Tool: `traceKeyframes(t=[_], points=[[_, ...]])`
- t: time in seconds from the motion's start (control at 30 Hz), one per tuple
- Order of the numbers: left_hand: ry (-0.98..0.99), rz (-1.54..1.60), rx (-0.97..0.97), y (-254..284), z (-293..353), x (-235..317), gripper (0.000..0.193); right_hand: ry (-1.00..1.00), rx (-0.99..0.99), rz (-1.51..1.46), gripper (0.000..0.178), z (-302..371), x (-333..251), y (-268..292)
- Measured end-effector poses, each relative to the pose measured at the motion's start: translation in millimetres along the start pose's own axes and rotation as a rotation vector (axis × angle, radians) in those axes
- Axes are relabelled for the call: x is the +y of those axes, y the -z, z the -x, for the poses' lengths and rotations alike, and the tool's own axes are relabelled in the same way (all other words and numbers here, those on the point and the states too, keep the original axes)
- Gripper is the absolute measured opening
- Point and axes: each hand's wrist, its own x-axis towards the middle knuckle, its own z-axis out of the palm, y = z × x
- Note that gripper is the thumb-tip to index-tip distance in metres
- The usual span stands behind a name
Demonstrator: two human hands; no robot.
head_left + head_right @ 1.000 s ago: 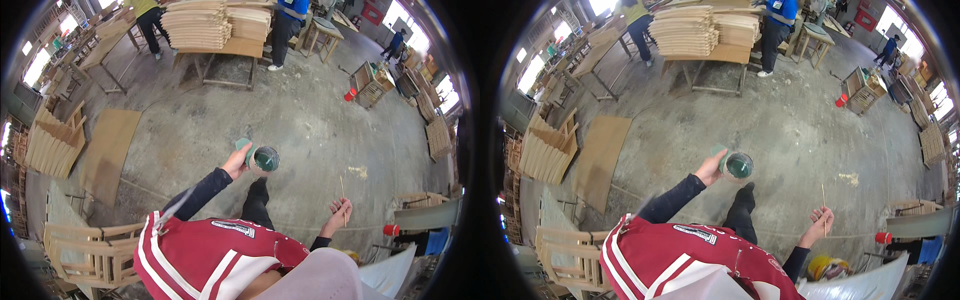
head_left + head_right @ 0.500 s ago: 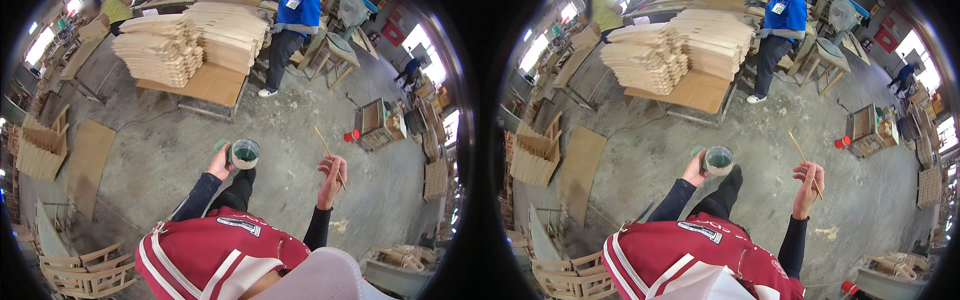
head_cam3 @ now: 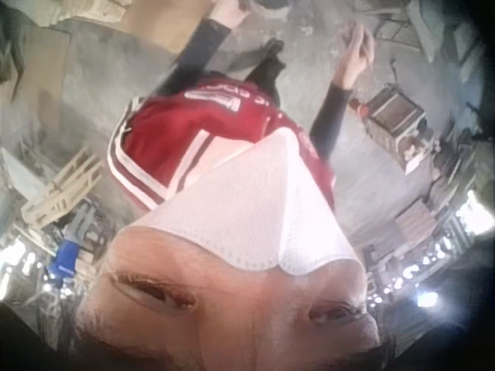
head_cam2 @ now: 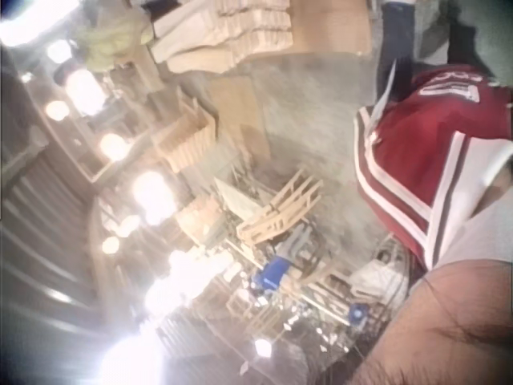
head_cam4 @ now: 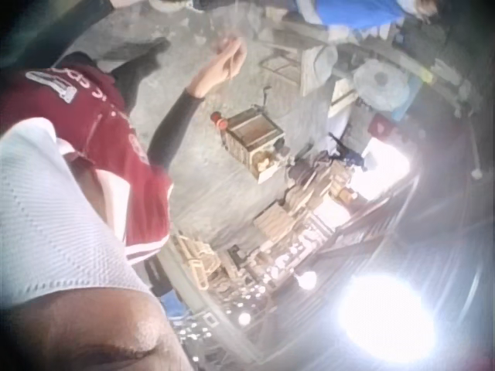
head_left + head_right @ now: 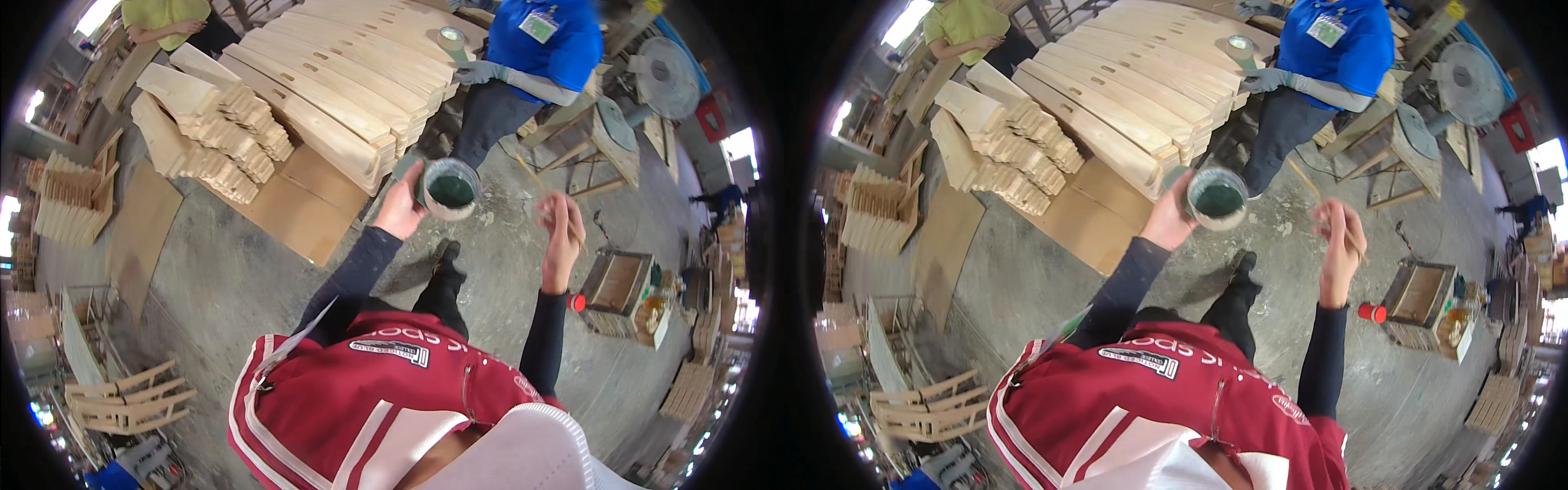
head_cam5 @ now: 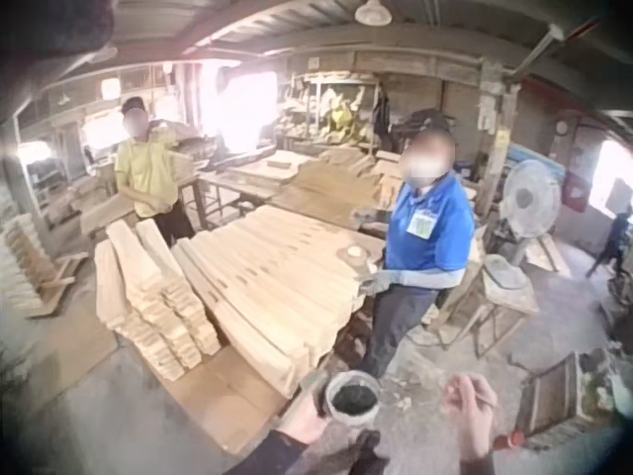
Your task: The person applies a white adhesive to pre-drilled holes in curved wooden slats using a small brush and a container. They repeatedly dip the brush into the container and fill the holes on multiple slats arranged on a metal rack.
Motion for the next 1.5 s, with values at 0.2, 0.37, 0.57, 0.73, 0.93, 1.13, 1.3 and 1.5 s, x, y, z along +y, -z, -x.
traceKeyframes(t=[0.2,0.37,0.57,0.73,0.93,1.13,1.3,1.5], points=[[-0.228,0.066,0.094,-16,-117,19,0.034,0.133,-0.291,-0.069,0.023,-233,55,-75],[-0.397,0.072,0.244,-56,-164,61,0.039,0.161,-0.319,-0.022,0.020,-381,115,-152],[-0.551,-0.093,0.194,-67,-239,111,0.038,0.122,-0.363,0.206,0.024,-464,164,-213],[-0.461,-0.148,0.276,-68,-288,144,0.036,0.134,-0.347,0.410,0.025,-479,189,-220],[-0.382,-0.168,0.357,-58,-308,171,0.035,0.025,-0.302,0.225,0.020,-475,190,-220],[-0.405,-0.152,0.379,-53,-321,189,0.038,-0.121,-0.339,0.135,0.025,-485,203,-236],[-0.421,-0.144,0.381,-48,-322,201,0.033,-0.430,-0.291,-0.277,0.023,-481,211,-232],[-0.476,-0.169,0.353,-40,-328,213,0.028,-0.595,-0.284,-0.411,0.015,-471,189,-213]])
